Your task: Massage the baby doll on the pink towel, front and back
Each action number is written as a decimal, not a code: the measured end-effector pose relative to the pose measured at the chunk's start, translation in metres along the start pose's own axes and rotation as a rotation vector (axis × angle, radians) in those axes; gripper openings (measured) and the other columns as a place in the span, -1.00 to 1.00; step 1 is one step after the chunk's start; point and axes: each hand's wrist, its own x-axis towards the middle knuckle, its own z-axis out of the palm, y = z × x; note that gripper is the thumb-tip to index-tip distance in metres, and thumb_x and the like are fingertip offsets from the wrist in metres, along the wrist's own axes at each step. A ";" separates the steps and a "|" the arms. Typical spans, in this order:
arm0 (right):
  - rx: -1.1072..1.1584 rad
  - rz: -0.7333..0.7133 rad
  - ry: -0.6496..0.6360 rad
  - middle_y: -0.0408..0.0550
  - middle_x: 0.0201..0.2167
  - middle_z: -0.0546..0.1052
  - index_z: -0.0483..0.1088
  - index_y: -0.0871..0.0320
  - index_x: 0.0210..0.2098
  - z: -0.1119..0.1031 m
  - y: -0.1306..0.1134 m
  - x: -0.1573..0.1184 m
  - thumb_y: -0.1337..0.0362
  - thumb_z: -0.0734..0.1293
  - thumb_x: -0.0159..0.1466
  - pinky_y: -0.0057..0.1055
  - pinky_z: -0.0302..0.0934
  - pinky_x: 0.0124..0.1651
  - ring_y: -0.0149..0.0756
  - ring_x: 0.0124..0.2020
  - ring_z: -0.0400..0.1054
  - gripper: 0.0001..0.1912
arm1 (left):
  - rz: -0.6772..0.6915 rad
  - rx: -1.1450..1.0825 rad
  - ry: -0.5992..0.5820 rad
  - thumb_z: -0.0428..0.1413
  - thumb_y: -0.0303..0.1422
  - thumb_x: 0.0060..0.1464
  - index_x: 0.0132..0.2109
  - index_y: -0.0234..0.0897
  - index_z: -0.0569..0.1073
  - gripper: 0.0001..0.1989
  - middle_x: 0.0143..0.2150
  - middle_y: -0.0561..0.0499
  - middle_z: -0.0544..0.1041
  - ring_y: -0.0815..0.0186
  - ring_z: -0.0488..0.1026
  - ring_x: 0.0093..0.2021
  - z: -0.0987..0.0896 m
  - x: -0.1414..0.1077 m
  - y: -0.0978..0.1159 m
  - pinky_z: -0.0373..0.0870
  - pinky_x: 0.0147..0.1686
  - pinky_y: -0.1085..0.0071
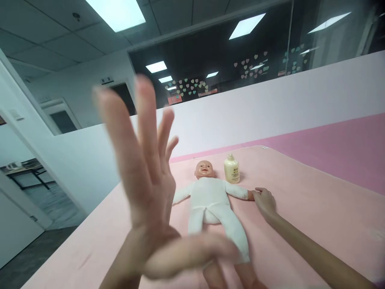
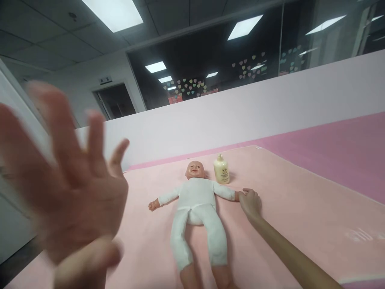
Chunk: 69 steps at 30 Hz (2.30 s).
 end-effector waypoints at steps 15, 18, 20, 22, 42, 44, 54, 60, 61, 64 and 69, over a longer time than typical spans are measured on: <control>0.105 -0.161 -0.229 0.02 -0.24 0.55 0.49 0.07 -0.38 -0.019 0.009 0.015 0.02 0.18 -0.01 -0.13 0.20 -0.06 -0.03 -0.13 0.36 -0.63 | -0.953 -0.250 -0.575 -0.05 -0.11 0.21 0.20 -0.04 0.34 -0.55 0.33 0.00 0.16 0.11 -0.01 0.35 0.065 -0.214 -0.188 -0.08 0.32 0.04; 0.100 -0.181 -0.250 0.01 -0.24 0.56 0.48 0.04 -0.40 -0.023 0.004 0.013 0.00 0.17 -0.02 -0.11 0.21 -0.07 -0.01 -0.14 0.36 -0.63 | -0.970 -0.245 -0.574 -0.06 -0.11 0.21 0.20 -0.03 0.35 -0.55 0.33 0.00 0.17 0.09 0.01 0.35 0.063 -0.208 -0.188 -0.06 0.31 0.02; 0.087 -0.189 -0.263 0.01 -0.24 0.55 0.48 0.04 -0.39 -0.025 0.001 0.011 -0.01 0.16 -0.01 -0.11 0.22 -0.09 -0.01 -0.14 0.36 -0.61 | -0.979 -0.242 -0.587 -0.07 -0.11 0.21 0.20 -0.03 0.34 -0.55 0.33 0.01 0.15 0.10 -0.01 0.35 0.064 -0.209 -0.189 -0.07 0.32 0.02; 0.060 -0.206 -0.268 0.00 -0.24 0.55 0.48 0.04 -0.38 -0.026 0.001 0.009 -0.02 0.15 0.00 -0.12 0.22 -0.11 -0.02 -0.14 0.35 -0.60 | -0.985 -0.242 -0.595 -0.08 -0.11 0.22 0.21 -0.03 0.33 -0.55 0.34 0.02 0.14 0.12 -0.03 0.36 0.065 -0.210 -0.189 -0.09 0.32 0.04; -0.067 -0.318 -0.324 0.05 -0.14 0.50 0.43 0.12 -0.22 -0.030 0.001 0.003 0.09 0.08 0.19 -0.12 0.21 -0.05 -0.05 -0.09 0.32 -0.61 | -0.906 -0.217 -0.645 -0.12 -0.15 0.27 0.24 -0.02 0.27 -0.57 0.35 0.05 0.11 0.18 -0.04 0.36 0.064 -0.216 -0.193 -0.09 0.33 0.07; -0.069 -0.318 -0.321 0.04 -0.14 0.51 0.44 0.11 -0.23 -0.030 0.002 0.004 0.08 0.08 0.19 -0.12 0.21 -0.05 -0.06 -0.09 0.32 -0.61 | -0.904 -0.214 -0.651 -0.12 -0.15 0.27 0.24 -0.02 0.27 -0.57 0.36 0.05 0.10 0.18 -0.04 0.36 0.064 -0.216 -0.193 -0.09 0.33 0.07; -0.057 -0.314 -0.297 0.01 -0.16 0.50 0.44 0.09 -0.28 -0.027 0.005 0.006 0.09 0.09 0.16 -0.13 0.22 -0.05 -0.07 -0.09 0.32 -0.64 | -0.877 -0.195 -0.670 -0.12 -0.16 0.27 0.24 -0.03 0.27 -0.57 0.35 0.04 0.13 0.17 -0.03 0.36 0.063 -0.216 -0.195 -0.09 0.32 0.06; -0.022 -0.254 -0.247 0.08 -0.05 0.42 0.40 0.12 -0.14 -0.024 0.010 0.008 0.08 0.13 0.17 -0.15 0.24 -0.01 -0.08 0.00 0.30 -0.60 | -0.881 -0.205 -0.638 -0.12 -0.16 0.27 0.24 -0.05 0.28 -0.57 0.34 0.03 0.13 0.18 -0.02 0.35 0.065 -0.219 -0.195 -0.08 0.32 0.08; -0.011 -0.242 -0.230 0.09 -0.04 0.40 0.39 0.13 -0.12 -0.024 0.010 0.008 0.06 0.13 0.17 -0.16 0.25 -0.02 -0.07 0.01 0.30 -0.58 | -0.880 -0.206 -0.633 -0.12 -0.15 0.27 0.24 -0.06 0.28 -0.57 0.34 0.02 0.13 0.17 -0.01 0.35 0.065 -0.219 -0.195 -0.08 0.32 0.07; 0.024 -0.218 -0.200 0.11 -0.06 0.39 0.38 0.14 -0.11 -0.023 0.010 0.009 0.01 0.14 0.16 -0.16 0.27 -0.03 -0.05 0.02 0.29 -0.55 | -0.880 -0.207 -0.627 -0.12 -0.15 0.27 0.23 -0.06 0.29 -0.57 0.34 0.01 0.14 0.17 -0.01 0.35 0.065 -0.219 -0.195 -0.07 0.32 0.07; 0.047 -0.183 -0.231 0.10 -0.05 0.39 0.37 0.14 -0.11 -0.023 0.008 0.009 0.02 0.15 0.15 -0.16 0.24 0.01 -0.07 0.03 0.29 -0.56 | -0.882 -0.208 -0.623 -0.12 -0.16 0.27 0.23 -0.06 0.28 -0.57 0.34 0.02 0.14 0.18 -0.01 0.35 0.065 -0.219 -0.194 -0.07 0.32 0.08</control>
